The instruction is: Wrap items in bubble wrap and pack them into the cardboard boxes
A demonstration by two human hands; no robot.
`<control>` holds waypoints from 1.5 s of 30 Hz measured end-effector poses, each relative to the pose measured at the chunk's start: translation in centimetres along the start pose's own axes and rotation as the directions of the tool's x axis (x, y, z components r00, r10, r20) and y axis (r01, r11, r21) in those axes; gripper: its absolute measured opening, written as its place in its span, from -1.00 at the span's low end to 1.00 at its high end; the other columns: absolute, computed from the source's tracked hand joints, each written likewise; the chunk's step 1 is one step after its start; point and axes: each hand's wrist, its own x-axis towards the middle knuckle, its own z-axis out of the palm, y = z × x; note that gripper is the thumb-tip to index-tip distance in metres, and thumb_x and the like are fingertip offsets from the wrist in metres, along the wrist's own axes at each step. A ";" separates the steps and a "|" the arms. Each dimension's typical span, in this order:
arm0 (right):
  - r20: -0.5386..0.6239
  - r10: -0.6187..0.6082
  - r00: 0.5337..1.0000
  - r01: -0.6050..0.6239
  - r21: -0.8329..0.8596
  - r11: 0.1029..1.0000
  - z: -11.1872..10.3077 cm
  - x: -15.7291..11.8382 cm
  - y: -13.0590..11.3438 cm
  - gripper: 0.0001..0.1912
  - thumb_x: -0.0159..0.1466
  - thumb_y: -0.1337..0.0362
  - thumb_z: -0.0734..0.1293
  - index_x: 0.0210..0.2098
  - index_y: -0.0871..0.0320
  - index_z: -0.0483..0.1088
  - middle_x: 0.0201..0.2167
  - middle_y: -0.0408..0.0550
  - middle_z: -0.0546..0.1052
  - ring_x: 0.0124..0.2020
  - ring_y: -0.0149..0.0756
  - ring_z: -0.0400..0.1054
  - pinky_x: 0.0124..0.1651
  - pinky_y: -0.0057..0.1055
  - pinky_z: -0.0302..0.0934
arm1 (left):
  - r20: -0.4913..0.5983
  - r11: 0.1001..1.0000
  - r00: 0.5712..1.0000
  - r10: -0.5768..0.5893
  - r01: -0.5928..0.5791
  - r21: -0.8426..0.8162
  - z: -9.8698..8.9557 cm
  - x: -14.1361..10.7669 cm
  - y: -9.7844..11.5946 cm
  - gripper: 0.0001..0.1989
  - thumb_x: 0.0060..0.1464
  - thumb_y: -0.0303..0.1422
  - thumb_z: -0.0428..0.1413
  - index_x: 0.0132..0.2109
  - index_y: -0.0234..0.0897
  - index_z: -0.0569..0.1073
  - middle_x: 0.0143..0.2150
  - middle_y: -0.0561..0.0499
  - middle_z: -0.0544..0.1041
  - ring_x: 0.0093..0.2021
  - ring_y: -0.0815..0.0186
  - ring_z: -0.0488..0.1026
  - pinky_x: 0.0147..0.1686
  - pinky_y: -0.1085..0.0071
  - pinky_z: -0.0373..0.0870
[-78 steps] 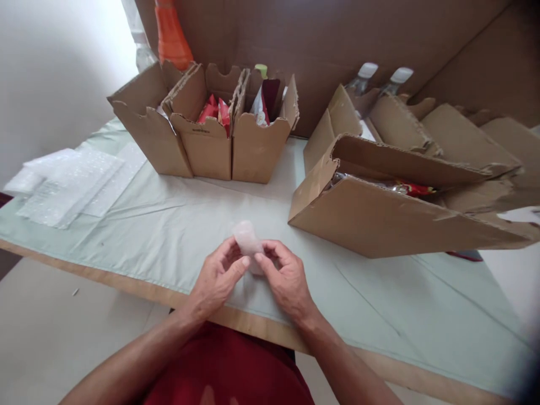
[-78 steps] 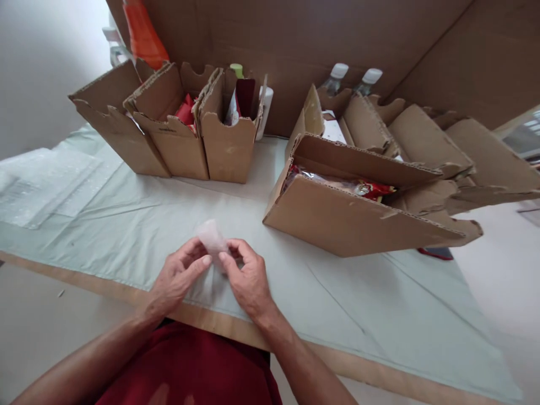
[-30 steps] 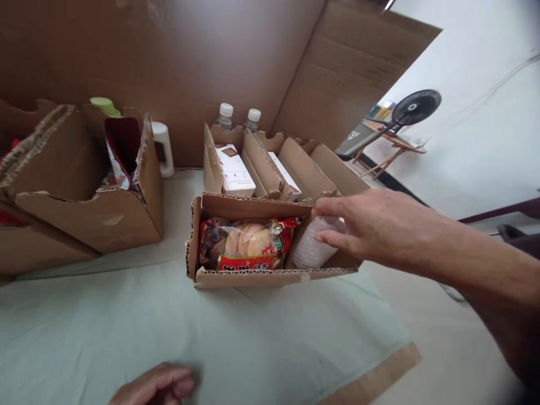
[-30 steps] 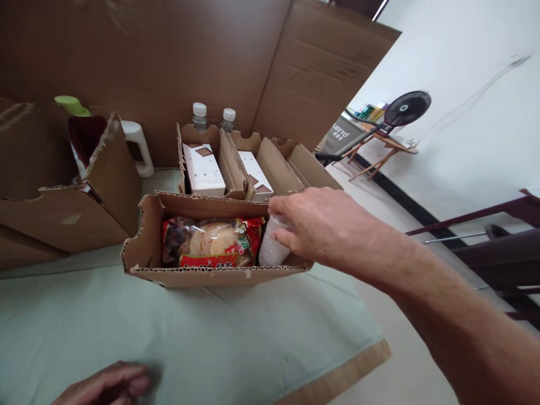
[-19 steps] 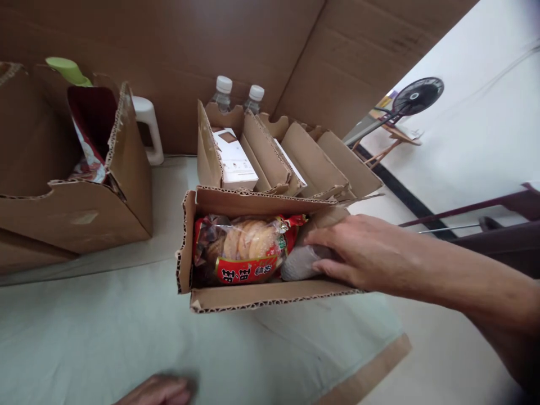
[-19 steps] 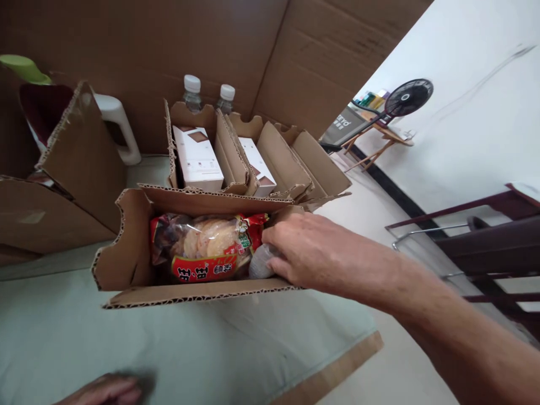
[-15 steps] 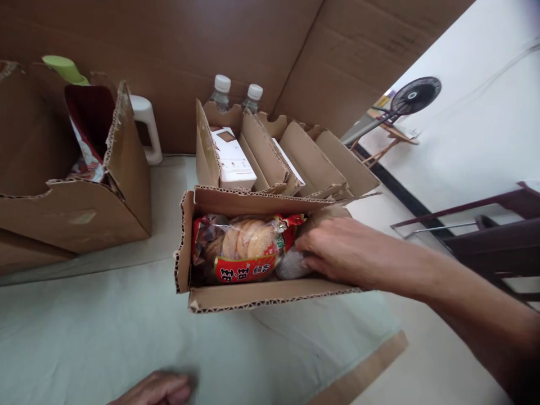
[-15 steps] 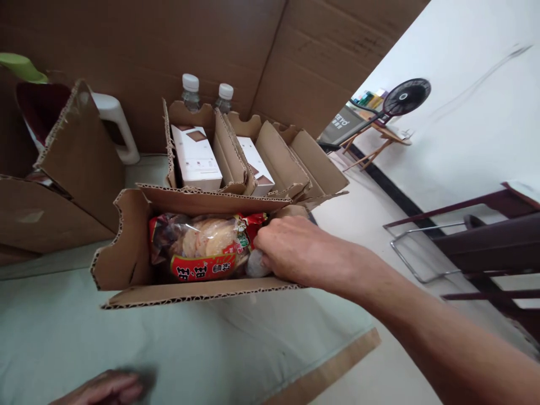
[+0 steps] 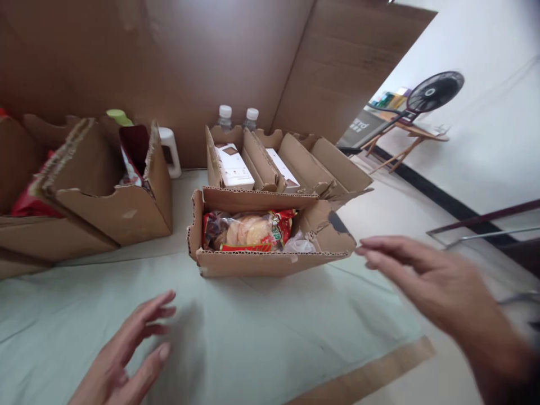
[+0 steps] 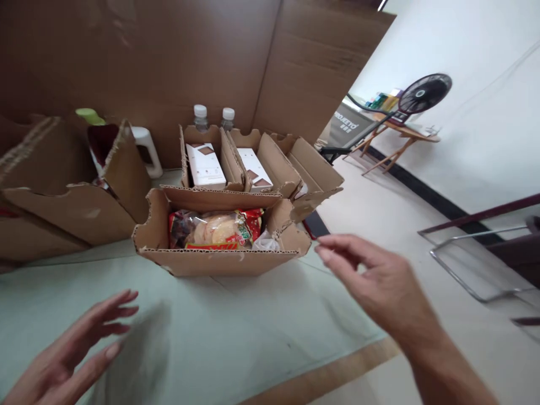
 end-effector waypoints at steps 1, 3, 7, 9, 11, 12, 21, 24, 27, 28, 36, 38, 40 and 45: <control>0.055 0.024 0.998 -0.028 0.081 0.996 1.5 -0.6 0.8 -0.66 0.24 -0.03 0.38 -0.15 0.06 0.55 -0.25 -0.03 0.66 -0.36 -0.19 0.51 -0.34 -0.30 0.38 | 0.000 0.999 1.000 0.026 -0.026 -0.020 0.4 0.9 0.9 -0.38 0.17 -0.01 0.17 0.35 0.11 0.32 0.34 -0.05 0.41 0.17 0.04 0.49 0.08 0.17 0.54; 0.157 0.030 0.987 -0.063 0.213 0.975 5.0 -1.1 1.8 -0.56 0.20 -0.04 0.41 -0.05 0.10 0.51 -0.14 0.02 0.65 -0.32 -0.17 0.52 -0.26 -0.23 0.44 | 0.014 0.993 0.996 0.092 -0.090 -0.078 2.2 3.2 2.7 -0.22 0.16 -0.06 0.18 0.45 0.02 0.11 0.48 -0.14 0.18 0.34 -0.05 0.32 0.15 0.05 0.48; 0.224 0.007 0.975 -0.099 0.404 0.909 9.7 -0.9 1.1 -0.50 0.15 -0.10 0.40 -0.15 0.21 0.50 -0.21 0.10 0.66 -0.25 -0.06 0.55 -0.19 -0.18 0.46 | 0.021 0.932 0.980 0.197 -0.181 -0.315 7.0 7.1 5.7 -0.14 0.08 -0.14 0.19 0.44 -0.24 0.08 0.40 -0.30 0.25 0.36 -0.09 0.25 0.16 0.03 0.44; 0.196 0.023 0.980 -0.099 0.391 0.915 10.2 -2.0 0.1 -0.53 0.16 -0.12 0.38 -0.25 0.20 0.53 -0.31 0.09 0.66 -0.25 0.03 0.56 -0.19 -0.14 0.46 | 0.005 0.892 0.977 0.215 -0.195 -0.408 8.3 6.7 5.9 -0.21 0.05 -0.18 0.19 0.38 -0.27 0.15 0.30 -0.26 0.37 0.28 -0.02 0.35 0.15 0.09 0.45; 0.137 0.001 0.991 -0.049 0.341 0.939 10.1 -4.3 -1.1 -0.55 0.20 -0.11 0.38 -0.22 0.16 0.57 -0.25 0.08 0.67 -0.15 0.12 0.56 -0.08 -0.06 0.46 | -0.030 0.883 0.982 0.185 -0.180 -0.433 8.0 4.3 4.8 -0.30 0.06 -0.22 0.20 0.32 -0.27 0.22 0.26 -0.21 0.41 0.22 0.03 0.41 0.14 0.14 0.46; 0.111 -0.040 0.993 0.001 0.328 0.945 10.0 -5.6 -1.9 -0.56 0.23 -0.09 0.37 -0.16 0.13 0.59 -0.16 0.08 0.67 -0.04 0.15 0.54 0.03 -0.02 0.43 | -0.058 0.892 0.988 0.146 -0.157 -0.424 7.2 2.4 3.9 -0.33 0.08 -0.22 0.21 0.30 -0.27 0.25 0.25 -0.21 0.41 0.19 0.05 0.43 0.13 0.16 0.47; 0.169 -0.272 0.947 0.160 0.486 0.859 11.9 -6.6 -11.8 -0.58 0.27 -0.03 0.33 -0.10 0.15 0.57 -0.12 0.10 0.66 -0.07 0.05 0.55 0.01 -0.06 0.44 | -0.356 0.969 0.931 0.077 -0.154 -0.195 -4.0 -2.6 3.9 -0.44 0.07 -0.23 0.25 0.19 -0.22 0.33 0.12 -0.10 0.49 0.19 0.08 0.41 -0.01 0.29 0.52; 0.120 -0.134 0.984 0.078 0.388 0.918 11.3 -7.5 -9.6 -0.53 0.24 -0.13 0.33 -0.19 0.15 0.58 -0.18 0.11 0.67 -0.10 0.13 0.56 -0.04 -0.04 0.45 | -0.248 0.929 0.952 0.180 -0.247 -0.274 -1.9 -0.4 4.8 -0.42 0.06 -0.28 0.19 0.23 -0.23 0.30 0.15 -0.11 0.49 0.13 0.13 0.45 -0.04 0.30 0.53; 0.058 0.022 0.998 -0.040 0.339 0.940 12.1 -11.2 -6.3 -0.44 0.12 -0.23 0.38 -0.18 0.12 0.58 -0.17 0.17 0.67 -0.01 0.28 0.53 0.04 0.11 0.42 | -0.137 0.908 0.971 0.195 -0.232 -0.349 0.8 1.0 4.0 -0.39 0.03 -0.31 0.15 0.25 -0.26 0.30 0.16 -0.14 0.50 0.13 0.11 0.46 -0.05 0.28 0.53; 0.043 0.059 0.997 -0.070 0.352 0.933 12.8 -12.5 -5.5 -0.41 0.09 -0.23 0.40 -0.15 0.12 0.56 -0.13 0.20 0.66 0.02 0.29 0.51 0.09 0.15 0.39 | -0.125 0.906 0.974 0.189 -0.222 -0.361 1.3 1.5 3.6 -0.38 0.02 -0.32 0.15 0.26 -0.27 0.30 0.15 -0.15 0.51 0.14 0.09 0.46 -0.06 0.28 0.54; 0.143 0.136 0.980 -0.198 0.726 0.659 16.6 -11.9 -4.4 -0.28 0.12 -0.10 0.49 0.15 0.09 0.30 0.05 0.18 0.57 -0.09 -0.03 0.56 -0.07 -0.17 0.51 | -0.235 0.889 0.938 0.256 -0.324 -0.324 1.8 6.5 2.0 -0.14 0.07 -0.33 0.17 0.45 -0.28 0.03 0.47 -0.31 0.13 0.44 -0.09 0.11 0.10 0.11 0.48; 0.209 0.082 0.974 -0.211 0.724 0.656 16.1 -9.5 -3.8 -0.27 0.03 -0.12 0.54 0.07 0.09 0.36 0.02 0.19 0.59 -0.05 0.06 0.55 -0.04 -0.11 0.50 | -0.250 0.893 0.933 0.260 -0.330 -0.304 3.0 5.8 1.1 -0.14 0.14 -0.27 0.17 0.48 -0.21 -0.04 0.53 -0.28 -0.02 0.49 -0.09 0.00 0.21 0.01 0.38; 0.274 -0.003 0.962 -0.200 0.709 0.676 15.7 -7.6 -3.3 -0.33 -0.03 -0.14 0.56 -0.04 0.06 0.43 0.00 0.16 0.61 -0.01 0.13 0.54 0.02 -0.06 0.48 | -0.234 0.902 0.933 0.272 -0.332 -0.276 4.5 4.5 0.1 -0.15 0.20 -0.19 0.16 0.49 -0.15 -0.07 0.55 -0.26 -0.11 0.52 -0.10 -0.09 0.28 -0.07 0.28; 0.360 -0.083 0.929 -0.199 0.678 0.707 15.9 -5.5 -4.1 -0.45 -0.01 -0.17 0.54 -0.17 0.04 0.51 -0.06 0.11 0.65 0.00 0.17 0.53 0.07 -0.01 0.44 | -0.093 0.891 0.899 0.427 -0.436 -0.125 6.9 2.3 -1.3 -0.05 0.15 0.04 0.20 0.50 -0.18 -0.03 0.56 -0.33 -0.17 0.54 -0.21 -0.19 0.39 -0.24 0.02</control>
